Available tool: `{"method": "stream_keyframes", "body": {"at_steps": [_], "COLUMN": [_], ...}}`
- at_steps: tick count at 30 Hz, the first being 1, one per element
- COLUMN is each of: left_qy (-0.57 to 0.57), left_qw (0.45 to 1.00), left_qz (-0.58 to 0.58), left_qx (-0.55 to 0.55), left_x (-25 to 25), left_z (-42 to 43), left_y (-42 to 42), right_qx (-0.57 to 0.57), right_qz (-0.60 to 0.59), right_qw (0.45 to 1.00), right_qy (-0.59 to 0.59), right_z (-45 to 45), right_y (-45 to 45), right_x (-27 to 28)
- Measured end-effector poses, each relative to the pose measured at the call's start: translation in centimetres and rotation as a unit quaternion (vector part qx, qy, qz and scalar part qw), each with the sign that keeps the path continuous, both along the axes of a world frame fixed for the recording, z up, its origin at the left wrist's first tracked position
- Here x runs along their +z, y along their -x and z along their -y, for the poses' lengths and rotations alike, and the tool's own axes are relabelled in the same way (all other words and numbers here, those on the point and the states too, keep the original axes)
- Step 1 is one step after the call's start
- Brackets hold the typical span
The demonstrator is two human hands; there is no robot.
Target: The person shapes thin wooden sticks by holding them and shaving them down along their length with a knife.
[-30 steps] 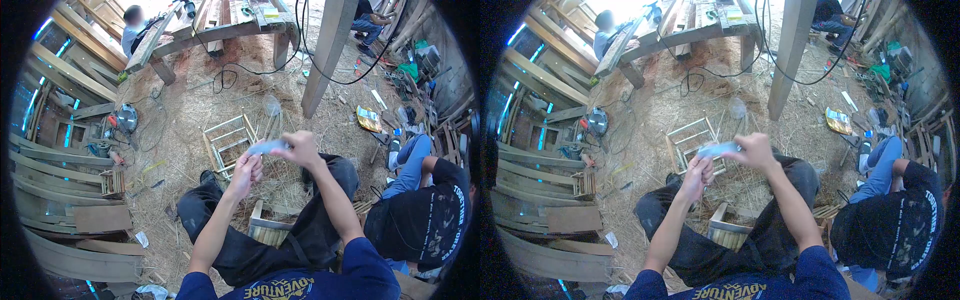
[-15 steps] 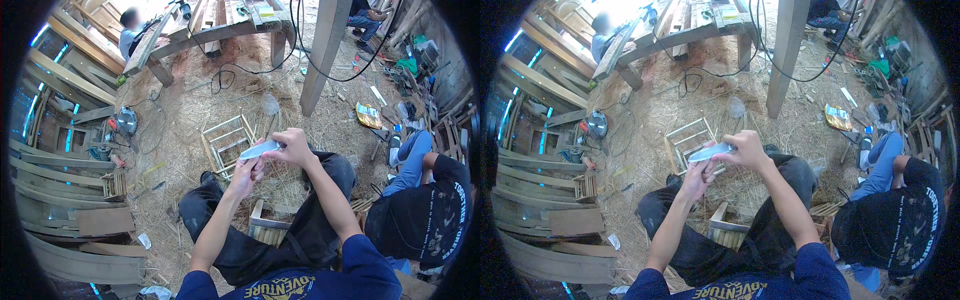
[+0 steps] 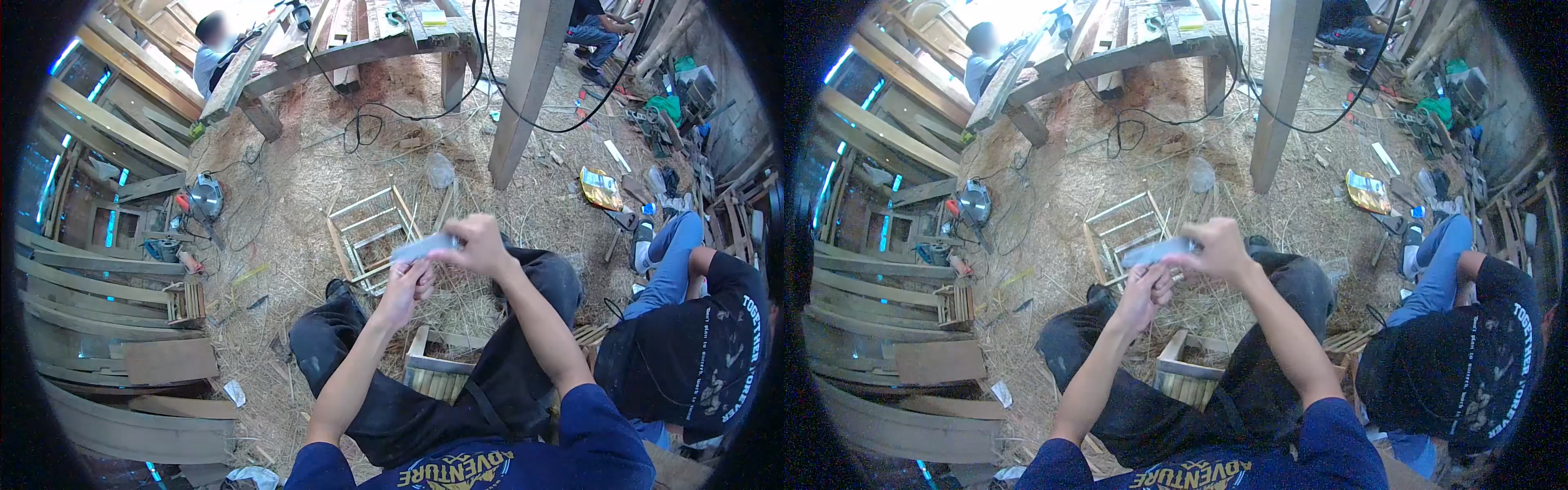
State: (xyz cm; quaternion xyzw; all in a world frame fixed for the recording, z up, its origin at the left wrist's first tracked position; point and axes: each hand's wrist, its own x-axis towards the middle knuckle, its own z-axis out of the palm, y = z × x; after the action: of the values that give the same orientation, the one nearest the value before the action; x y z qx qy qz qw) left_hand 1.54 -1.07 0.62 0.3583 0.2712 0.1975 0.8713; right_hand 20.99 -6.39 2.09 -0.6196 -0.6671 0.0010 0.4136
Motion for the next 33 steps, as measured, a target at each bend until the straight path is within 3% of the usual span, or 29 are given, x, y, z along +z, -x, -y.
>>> {"method": "stream_keyframes", "body": {"at_steps": [2,9,13,17,18,22,27,33], "left_qy": [-0.004,-0.041,-0.021,-0.01,0.008,-0.022,-0.024,-0.006], "left_qw": [1.0,0.999,1.0,1.0,1.0,0.999,0.999,1.0], "left_qz": [0.02,-0.025,0.0,0.019,0.015,0.018,0.026,0.012], "left_qx": [-0.019,0.014,0.001,-0.013,-0.006,0.014,0.009,0.013], "left_x": [0.5,-0.1,2.0,0.1,0.4,1.8,0.3,2.1], "left_z": [-0.2,-0.3,-0.1,-0.3,-0.2,0.0,-0.5,-0.5], "left_y": [0.0,-0.1,0.0,0.2,0.1,0.2,0.3,0.5], "right_qx": [-0.071,0.023,-0.107,0.042,0.048,-0.06,0.039,0.023], "right_qz": [-0.032,0.045,-0.025,0.057,0.031,-0.038,0.025,0.031], "right_qw": [0.997,0.998,0.993,0.998,0.998,0.997,0.999,0.999], "right_qy": [0.017,0.022,0.03,0.003,-0.016,0.019,0.013,0.006], "right_z": [-0.7,-0.5,-1.8,-0.2,-0.4,-1.2,-0.5,-1.4], "right_y": [-1.7,-0.2,-2.3,0.5,0.9,-1.3,1.0,-0.2], "right_x": [-0.2,-1.0,-1.1,-0.3,-0.7,-0.7,-0.9,-1.5]}}
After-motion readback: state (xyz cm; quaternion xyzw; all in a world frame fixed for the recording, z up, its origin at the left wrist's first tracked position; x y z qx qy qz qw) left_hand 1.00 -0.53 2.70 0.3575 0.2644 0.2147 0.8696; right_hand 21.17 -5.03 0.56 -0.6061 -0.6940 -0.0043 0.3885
